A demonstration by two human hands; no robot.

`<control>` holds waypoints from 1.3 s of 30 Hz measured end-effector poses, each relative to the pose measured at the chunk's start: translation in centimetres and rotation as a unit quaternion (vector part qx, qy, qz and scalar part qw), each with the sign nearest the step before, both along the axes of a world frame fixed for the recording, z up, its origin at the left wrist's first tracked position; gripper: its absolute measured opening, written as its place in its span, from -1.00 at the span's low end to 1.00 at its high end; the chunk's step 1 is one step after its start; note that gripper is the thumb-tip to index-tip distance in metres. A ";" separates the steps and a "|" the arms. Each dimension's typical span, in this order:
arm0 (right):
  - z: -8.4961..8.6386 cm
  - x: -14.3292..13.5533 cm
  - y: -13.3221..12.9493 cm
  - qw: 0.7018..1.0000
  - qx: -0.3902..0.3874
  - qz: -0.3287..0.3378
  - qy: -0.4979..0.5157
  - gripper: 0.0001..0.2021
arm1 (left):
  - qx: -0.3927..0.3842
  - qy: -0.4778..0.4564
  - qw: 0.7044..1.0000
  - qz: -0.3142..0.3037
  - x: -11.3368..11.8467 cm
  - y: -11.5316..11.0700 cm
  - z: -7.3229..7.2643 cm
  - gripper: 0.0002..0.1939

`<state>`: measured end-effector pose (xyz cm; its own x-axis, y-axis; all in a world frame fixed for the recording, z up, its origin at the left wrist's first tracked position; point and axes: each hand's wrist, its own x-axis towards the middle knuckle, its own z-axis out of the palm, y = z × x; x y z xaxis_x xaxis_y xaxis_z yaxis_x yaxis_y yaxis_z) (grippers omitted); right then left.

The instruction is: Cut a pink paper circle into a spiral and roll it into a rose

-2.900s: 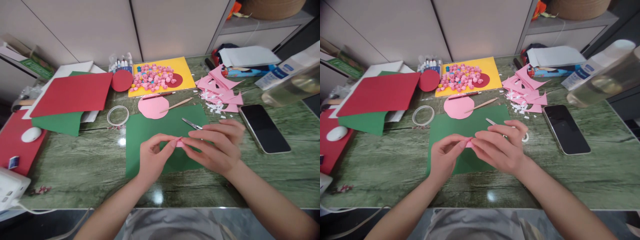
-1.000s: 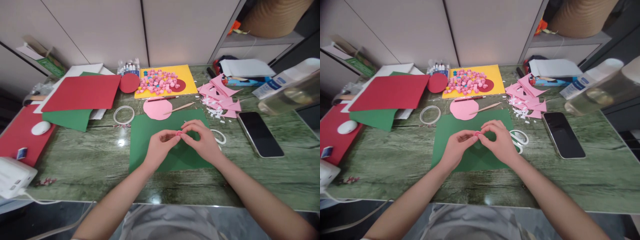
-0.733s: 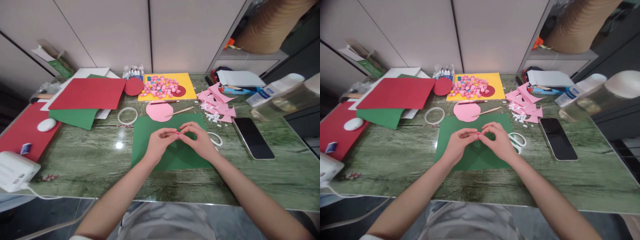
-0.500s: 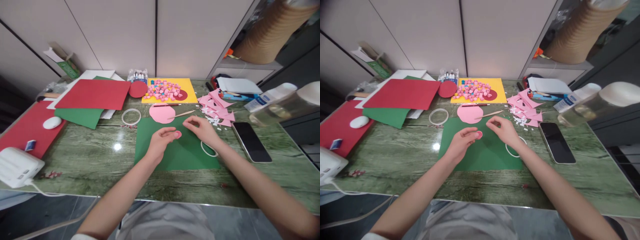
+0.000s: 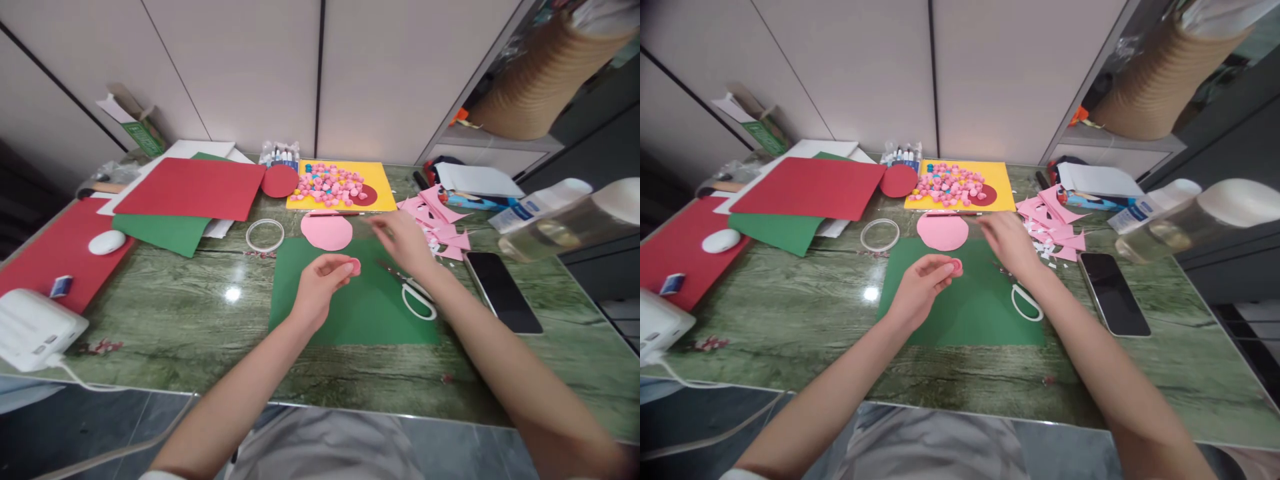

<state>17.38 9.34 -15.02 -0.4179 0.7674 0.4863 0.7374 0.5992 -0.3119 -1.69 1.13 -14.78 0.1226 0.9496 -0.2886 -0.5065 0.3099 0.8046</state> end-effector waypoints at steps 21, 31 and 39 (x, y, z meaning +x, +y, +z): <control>3.6 0.6 -10.0 0.972 0.025 0.131 0.194 -0.63 | -0.028 0.043 0.998 0.034 0.5 -0.2 0.0 -0.67; 3.9 0.2 -9.9 0.979 0.013 0.144 0.140 -0.66 | -0.006 0.066 0.997 0.029 0.7 -0.3 -0.3 -0.70; 3.7 0.1 -9.8 0.982 0.041 0.164 0.088 -0.73 | 0.005 0.072 0.997 0.027 0.8 -0.4 -0.3 -0.73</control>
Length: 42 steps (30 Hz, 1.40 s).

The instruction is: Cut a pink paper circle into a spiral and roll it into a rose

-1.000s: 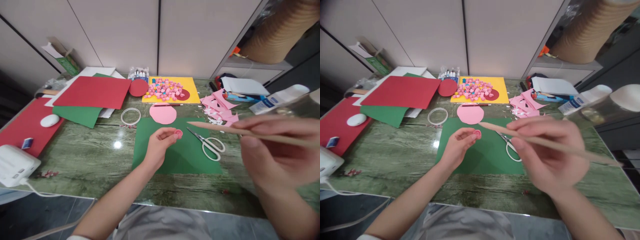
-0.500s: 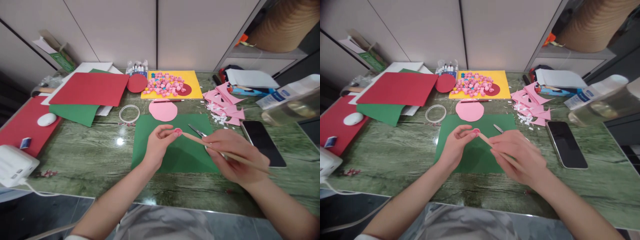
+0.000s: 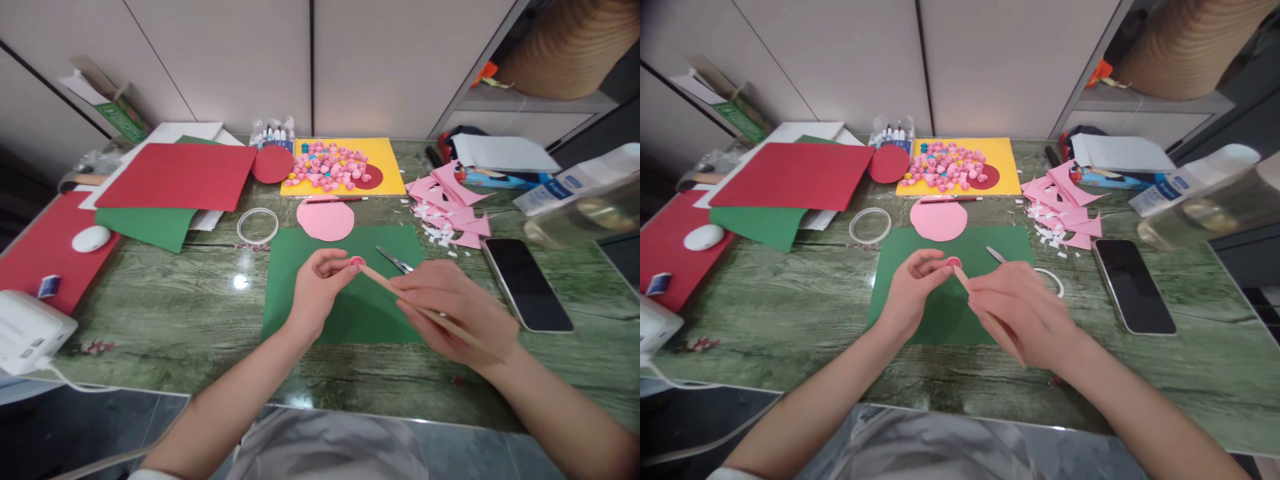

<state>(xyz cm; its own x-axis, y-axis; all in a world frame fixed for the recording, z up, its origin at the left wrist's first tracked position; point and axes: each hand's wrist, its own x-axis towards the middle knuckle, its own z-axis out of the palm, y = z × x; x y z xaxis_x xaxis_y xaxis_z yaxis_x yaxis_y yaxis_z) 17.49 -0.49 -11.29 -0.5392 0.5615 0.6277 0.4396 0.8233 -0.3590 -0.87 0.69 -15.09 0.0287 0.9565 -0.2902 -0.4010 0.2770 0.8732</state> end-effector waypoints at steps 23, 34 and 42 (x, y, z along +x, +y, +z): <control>-1.4 -1.1 0.5 0.992 0.077 -0.064 -0.072 -0.77 | 0.007 0.005 1.000 -0.004 0.5 0.0 -0.7 -0.73; -1.6 -1.3 0.6 0.973 0.210 -0.080 -0.043 -0.73 | 0.048 0.043 0.997 -0.029 0.7 -0.6 -0.7 -0.78; -2.2 -1.3 0.8 0.979 0.139 -0.113 -0.097 -0.83 | 0.046 0.048 0.998 -0.003 0.6 -0.1 -1.0 -0.77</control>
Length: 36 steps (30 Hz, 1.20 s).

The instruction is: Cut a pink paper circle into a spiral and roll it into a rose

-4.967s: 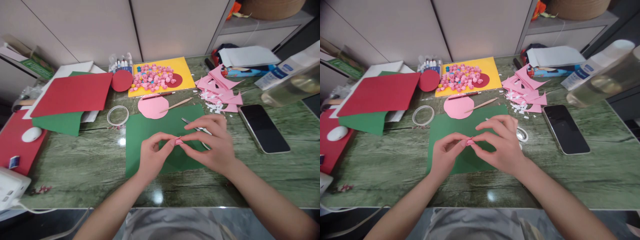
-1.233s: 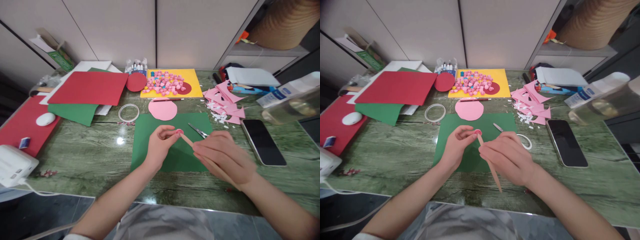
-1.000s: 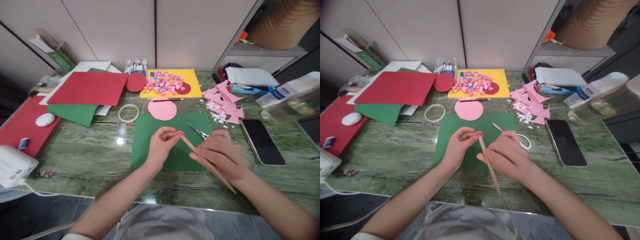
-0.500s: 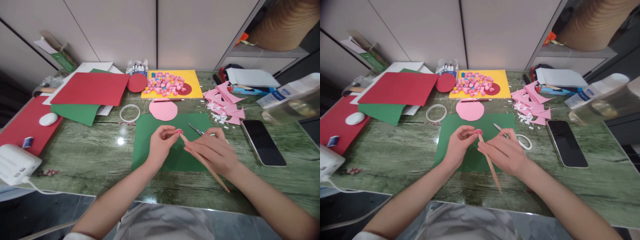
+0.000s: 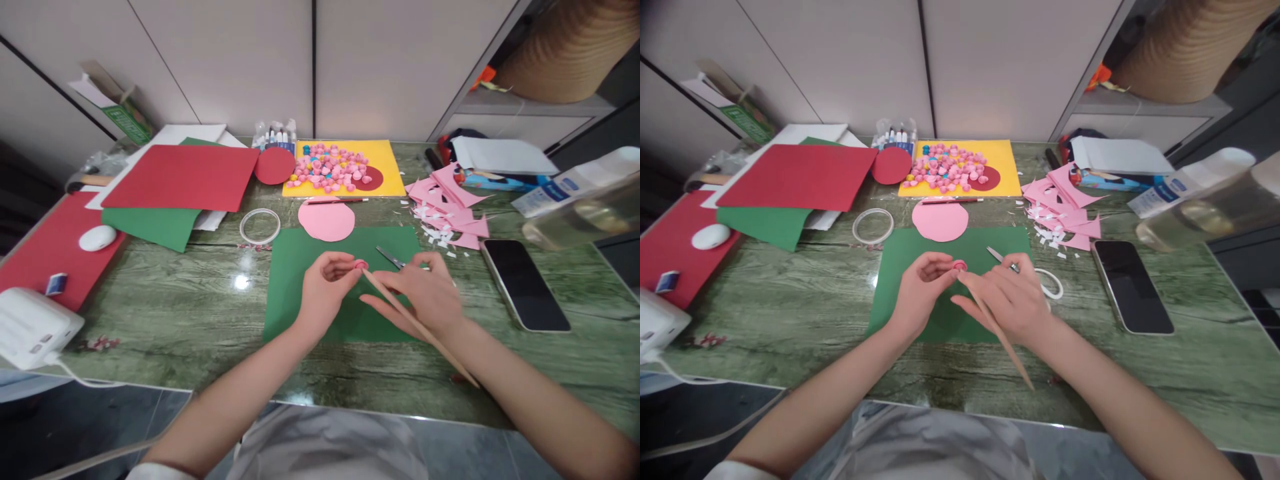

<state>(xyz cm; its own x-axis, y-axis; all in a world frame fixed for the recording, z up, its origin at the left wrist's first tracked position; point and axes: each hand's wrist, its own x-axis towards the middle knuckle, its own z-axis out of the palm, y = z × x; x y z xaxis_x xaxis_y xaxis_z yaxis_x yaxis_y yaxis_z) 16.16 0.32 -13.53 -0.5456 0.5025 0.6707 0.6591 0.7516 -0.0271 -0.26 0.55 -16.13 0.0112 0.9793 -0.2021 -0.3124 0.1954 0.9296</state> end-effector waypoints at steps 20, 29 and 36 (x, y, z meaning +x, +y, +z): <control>-0.2 1.3 0.0 0.995 0.071 -0.016 0.071 -0.68 | -0.046 -0.075 0.996 -0.025 0.1 -0.2 0.3 -0.73; -1.3 -0.6 1.3 0.780 -0.508 -0.007 0.364 -0.80 | -0.058 -0.131 0.987 -0.074 -0.4 0.1 0.6 -0.75; -1.3 -1.3 0.9 0.714 -0.538 0.015 0.448 -0.70 | 0.017 -0.043 0.998 -0.049 -0.1 -0.4 0.9 -0.79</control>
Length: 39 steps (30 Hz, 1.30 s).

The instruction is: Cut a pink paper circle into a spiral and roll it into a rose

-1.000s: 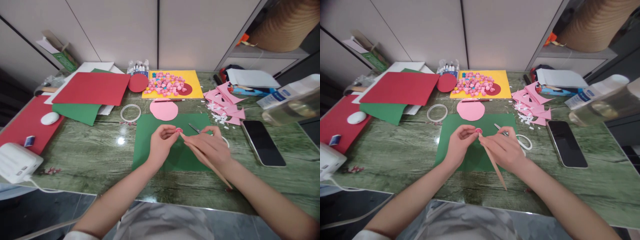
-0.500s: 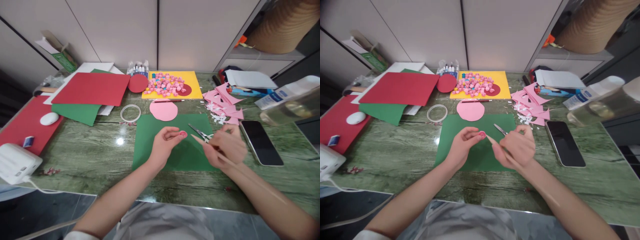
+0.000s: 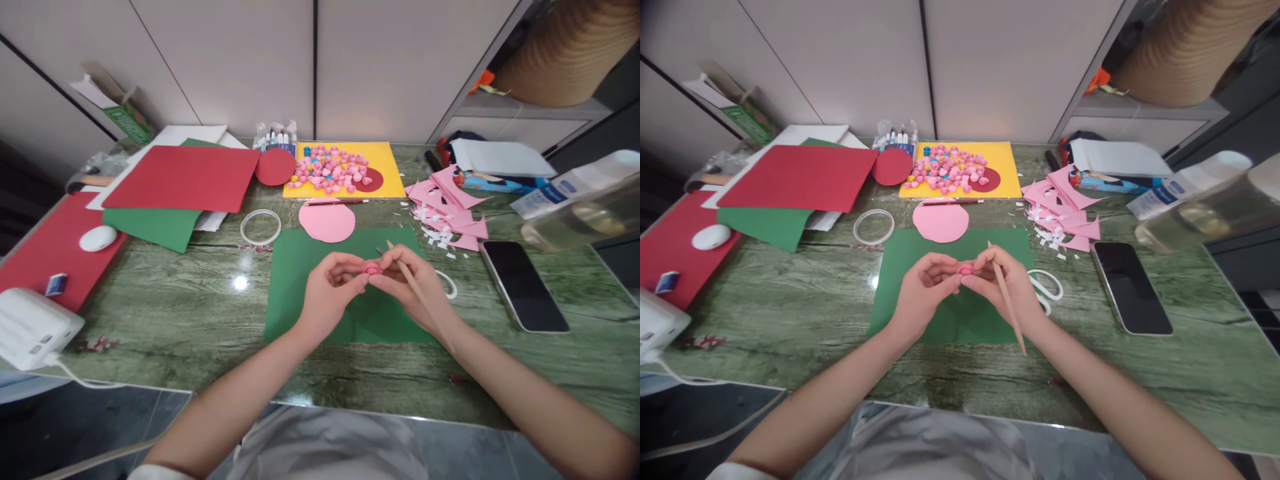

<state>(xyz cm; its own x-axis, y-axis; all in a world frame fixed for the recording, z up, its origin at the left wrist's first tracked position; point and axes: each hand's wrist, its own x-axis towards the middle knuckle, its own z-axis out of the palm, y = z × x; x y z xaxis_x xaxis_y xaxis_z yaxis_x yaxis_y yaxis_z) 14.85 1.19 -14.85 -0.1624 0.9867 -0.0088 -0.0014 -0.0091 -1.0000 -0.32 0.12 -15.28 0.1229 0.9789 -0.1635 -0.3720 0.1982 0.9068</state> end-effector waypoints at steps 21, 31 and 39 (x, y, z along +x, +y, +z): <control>0.7 0.6 -0.2 0.997 0.058 0.027 0.040 -0.74 | 0.151 0.051 0.987 0.014 -0.1 -0.8 0.8 -0.93; 0.2 0.7 0.2 0.998 0.061 0.002 0.027 -0.76 | 0.084 0.001 0.996 0.041 0.0 -0.1 0.1 -0.89; -0.2 0.7 0.4 0.998 0.069 0.003 0.013 -0.77 | 0.011 -0.019 0.999 0.045 -0.1 0.2 0.2 -0.67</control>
